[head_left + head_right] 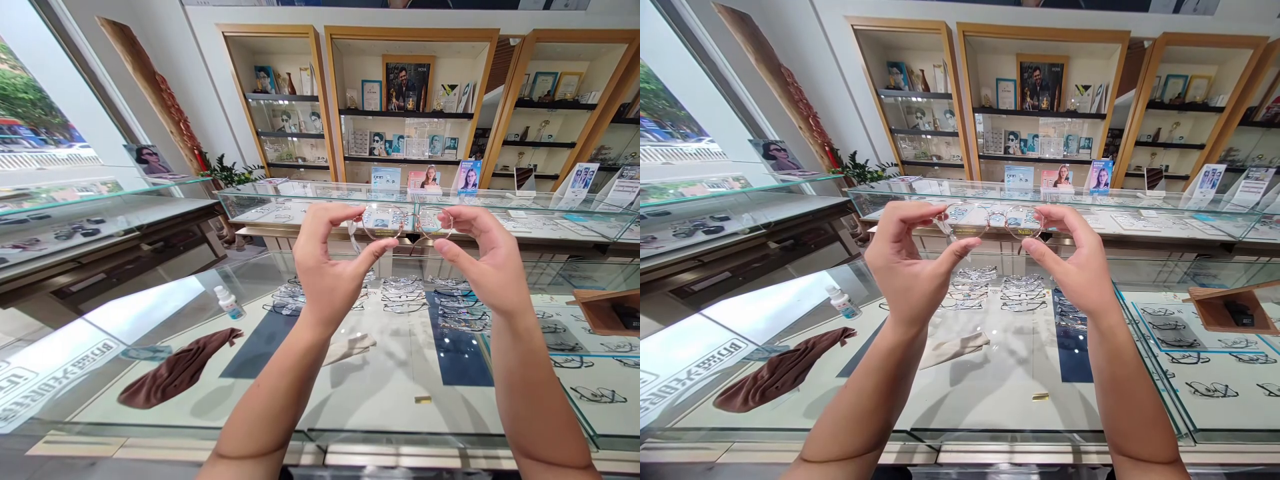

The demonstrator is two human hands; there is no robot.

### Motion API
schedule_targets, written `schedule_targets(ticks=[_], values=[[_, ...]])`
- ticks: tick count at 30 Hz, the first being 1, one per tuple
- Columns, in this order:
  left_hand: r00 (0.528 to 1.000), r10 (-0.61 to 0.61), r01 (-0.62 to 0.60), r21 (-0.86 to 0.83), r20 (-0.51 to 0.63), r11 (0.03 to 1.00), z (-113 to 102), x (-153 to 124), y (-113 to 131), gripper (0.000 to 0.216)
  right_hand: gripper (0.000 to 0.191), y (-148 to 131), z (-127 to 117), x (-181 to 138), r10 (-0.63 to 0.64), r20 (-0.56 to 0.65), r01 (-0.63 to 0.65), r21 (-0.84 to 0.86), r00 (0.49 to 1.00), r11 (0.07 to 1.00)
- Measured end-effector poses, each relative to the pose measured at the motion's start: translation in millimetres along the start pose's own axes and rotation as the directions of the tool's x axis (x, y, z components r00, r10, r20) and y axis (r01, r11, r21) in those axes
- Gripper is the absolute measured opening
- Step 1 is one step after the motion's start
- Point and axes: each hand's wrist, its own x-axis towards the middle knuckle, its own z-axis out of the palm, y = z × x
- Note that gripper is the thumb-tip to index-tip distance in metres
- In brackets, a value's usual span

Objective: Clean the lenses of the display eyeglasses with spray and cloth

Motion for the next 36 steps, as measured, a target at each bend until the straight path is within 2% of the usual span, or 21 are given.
schedule_targets(ticks=[7,11,15,20,30,36], values=[[0.99,-0.133,0.133,0.007,0.039,0.991,2,0,-11,0.045,0.031,-13,9,-6,-0.126,-0.153,0.097,-0.184,0.98,0.978],[0.981,-0.178,0.179,-0.009,0.073,0.984,5,-1,-15,0.045,0.03,-15,12,-7,-0.193,-0.183,0.143,-0.258,0.964,0.956],[0.973,-0.208,0.214,-0.046,0.103,0.976,7,-2,-17,0.044,0.03,-15,12,-7,-0.202,-0.196,0.148,-0.26,0.96,0.954],[0.973,-0.208,0.215,-0.066,0.1,0.974,8,-3,-18,0.048,0.029,-18,12,-8,-0.2,-0.193,0.153,-0.233,0.961,0.96],[0.973,-0.223,0.228,-0.087,0.062,0.97,10,-4,-17,0.048,0.028,-21,12,-8,-0.24,-0.201,0.179,-0.282,0.95,0.943],[0.988,-0.153,0.154,-0.071,0.011,0.986,12,-7,-17,0.047,0.031,-15,12,-7,-0.299,-0.196,0.222,-0.339,0.934,0.914]])
